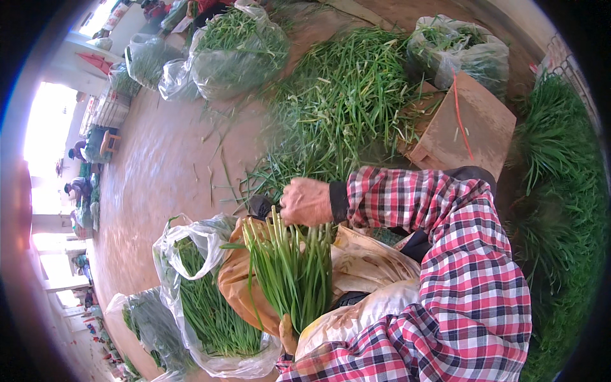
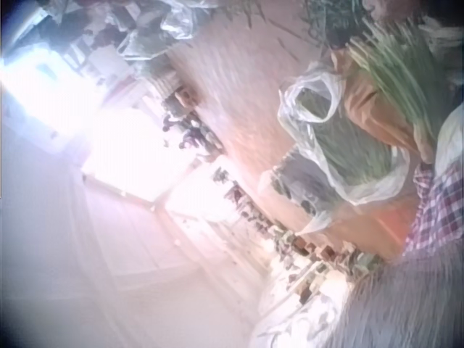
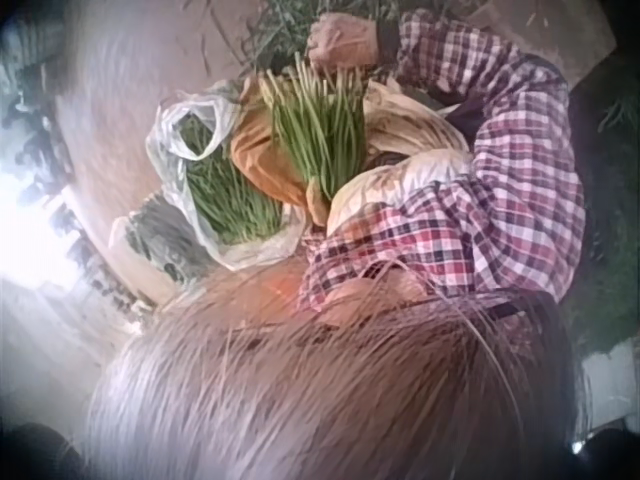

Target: The person cleans and trims bunches of green onions by hand and with a small blade, then places the finished bundles into a large plastic bag.

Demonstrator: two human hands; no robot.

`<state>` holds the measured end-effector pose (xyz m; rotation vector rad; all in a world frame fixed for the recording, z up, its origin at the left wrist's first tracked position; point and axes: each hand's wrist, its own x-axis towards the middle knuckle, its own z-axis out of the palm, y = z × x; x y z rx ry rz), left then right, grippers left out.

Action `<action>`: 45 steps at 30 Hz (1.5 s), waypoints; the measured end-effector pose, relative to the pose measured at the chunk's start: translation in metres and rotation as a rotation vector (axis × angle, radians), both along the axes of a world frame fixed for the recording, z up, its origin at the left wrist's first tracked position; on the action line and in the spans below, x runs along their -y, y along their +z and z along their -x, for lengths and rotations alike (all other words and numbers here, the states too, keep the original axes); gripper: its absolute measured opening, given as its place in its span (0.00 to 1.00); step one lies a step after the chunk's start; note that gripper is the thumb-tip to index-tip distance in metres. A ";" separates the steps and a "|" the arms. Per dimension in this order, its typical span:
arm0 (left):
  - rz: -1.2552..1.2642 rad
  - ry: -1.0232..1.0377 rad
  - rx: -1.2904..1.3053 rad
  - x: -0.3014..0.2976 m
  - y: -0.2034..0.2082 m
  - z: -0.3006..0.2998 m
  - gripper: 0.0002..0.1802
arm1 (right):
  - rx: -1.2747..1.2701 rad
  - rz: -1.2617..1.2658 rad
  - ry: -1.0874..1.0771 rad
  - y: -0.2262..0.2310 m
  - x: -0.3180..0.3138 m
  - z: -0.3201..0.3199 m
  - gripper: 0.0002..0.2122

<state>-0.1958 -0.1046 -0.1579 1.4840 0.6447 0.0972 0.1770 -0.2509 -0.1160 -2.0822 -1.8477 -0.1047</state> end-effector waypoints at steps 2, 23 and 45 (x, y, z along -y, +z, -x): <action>-0.035 0.057 -0.045 -0.002 -0.027 0.024 0.12 | 0.109 -0.011 0.014 0.006 0.003 -0.018 0.11; -0.093 0.033 -0.058 0.026 0.047 -0.031 0.10 | -0.458 -0.076 0.075 0.020 -0.016 0.030 0.08; 0.476 0.151 -0.059 0.020 0.049 -0.047 0.21 | -2.240 -0.338 -0.141 -0.015 0.042 -0.032 0.11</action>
